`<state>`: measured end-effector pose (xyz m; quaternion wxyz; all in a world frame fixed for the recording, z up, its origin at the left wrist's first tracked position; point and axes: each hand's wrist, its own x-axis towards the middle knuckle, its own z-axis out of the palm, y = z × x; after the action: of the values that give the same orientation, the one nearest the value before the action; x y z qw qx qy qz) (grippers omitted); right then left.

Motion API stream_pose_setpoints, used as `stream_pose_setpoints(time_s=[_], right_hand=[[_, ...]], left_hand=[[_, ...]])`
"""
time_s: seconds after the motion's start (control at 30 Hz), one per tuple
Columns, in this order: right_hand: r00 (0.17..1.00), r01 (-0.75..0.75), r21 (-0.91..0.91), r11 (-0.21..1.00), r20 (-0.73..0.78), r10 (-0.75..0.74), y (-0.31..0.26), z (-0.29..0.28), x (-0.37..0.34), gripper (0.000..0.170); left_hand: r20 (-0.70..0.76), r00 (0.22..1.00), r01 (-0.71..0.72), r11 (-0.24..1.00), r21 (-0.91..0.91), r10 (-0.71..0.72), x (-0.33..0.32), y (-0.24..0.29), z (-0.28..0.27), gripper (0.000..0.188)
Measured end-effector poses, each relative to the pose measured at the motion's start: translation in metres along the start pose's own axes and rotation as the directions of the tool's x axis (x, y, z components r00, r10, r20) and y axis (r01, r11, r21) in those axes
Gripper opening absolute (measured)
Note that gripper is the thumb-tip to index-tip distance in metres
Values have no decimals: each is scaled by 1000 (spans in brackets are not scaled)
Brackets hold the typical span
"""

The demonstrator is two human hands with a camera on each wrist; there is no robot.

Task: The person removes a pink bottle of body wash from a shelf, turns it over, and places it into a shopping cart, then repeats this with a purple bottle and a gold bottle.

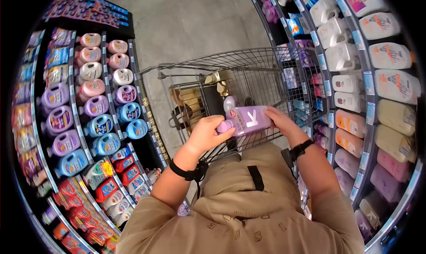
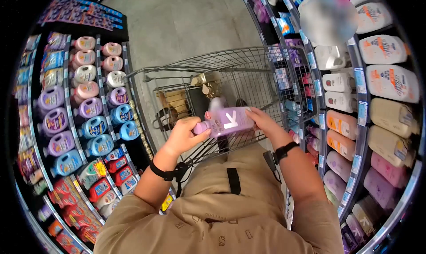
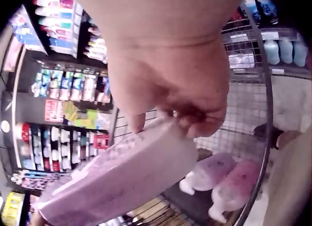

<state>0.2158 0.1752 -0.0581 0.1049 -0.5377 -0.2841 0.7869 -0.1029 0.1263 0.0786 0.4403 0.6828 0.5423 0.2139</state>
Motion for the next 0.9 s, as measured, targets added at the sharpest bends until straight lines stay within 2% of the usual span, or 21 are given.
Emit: stream_pose_setpoints(time_s=[0.07,0.13,0.2,0.23,0.27,0.33,0.4,0.43,0.53,0.7,0.77,0.83,0.9], right_hand=[[993,-94,-33,995,68,96,8,-11,40,57],[995,-101,45,994,29,99,20,-6,77,61],[993,-76,7,997,90,75,17,-1,104,65],[992,-95,29,995,89,92,16,3,114,65],[992,-98,17,995,87,96,15,6,124,65],[990,-120,24,993,83,117,16,12,141,66],[992,-62,0,998,111,61,16,15,154,69],[990,-78,6,997,116,77,17,16,159,68],[985,-76,40,996,158,69,19,15,169,66],[976,-121,22,992,183,115,34,9,173,64],[976,-117,0,993,186,115,39,6,173,63],[966,-191,-79,978,160,202,38,6,168,62],[968,-205,-87,975,129,215,48,11,166,61]], left_hand=[[-116,993,-32,998,45,37,32,-13,23,37],[-78,997,23,996,83,-17,61,-29,44,37],[-125,992,39,979,198,-14,87,-53,63,36],[-95,991,110,970,217,-91,100,-59,66,35],[-71,992,116,969,217,-103,113,-68,70,35],[-67,984,178,923,342,-165,132,-87,75,35],[-66,989,151,876,458,-136,147,-105,77,31],[-59,987,160,849,504,-150,153,-113,78,30],[-68,984,174,789,590,-166,162,-141,83,34],[-68,957,251,686,683,-282,163,-162,90,37],[-68,951,264,680,684,-300,161,-165,92,38],[-72,945,279,672,686,-319,156,-167,95,38],[-131,958,277,698,661,-256,150,-167,99,38]])
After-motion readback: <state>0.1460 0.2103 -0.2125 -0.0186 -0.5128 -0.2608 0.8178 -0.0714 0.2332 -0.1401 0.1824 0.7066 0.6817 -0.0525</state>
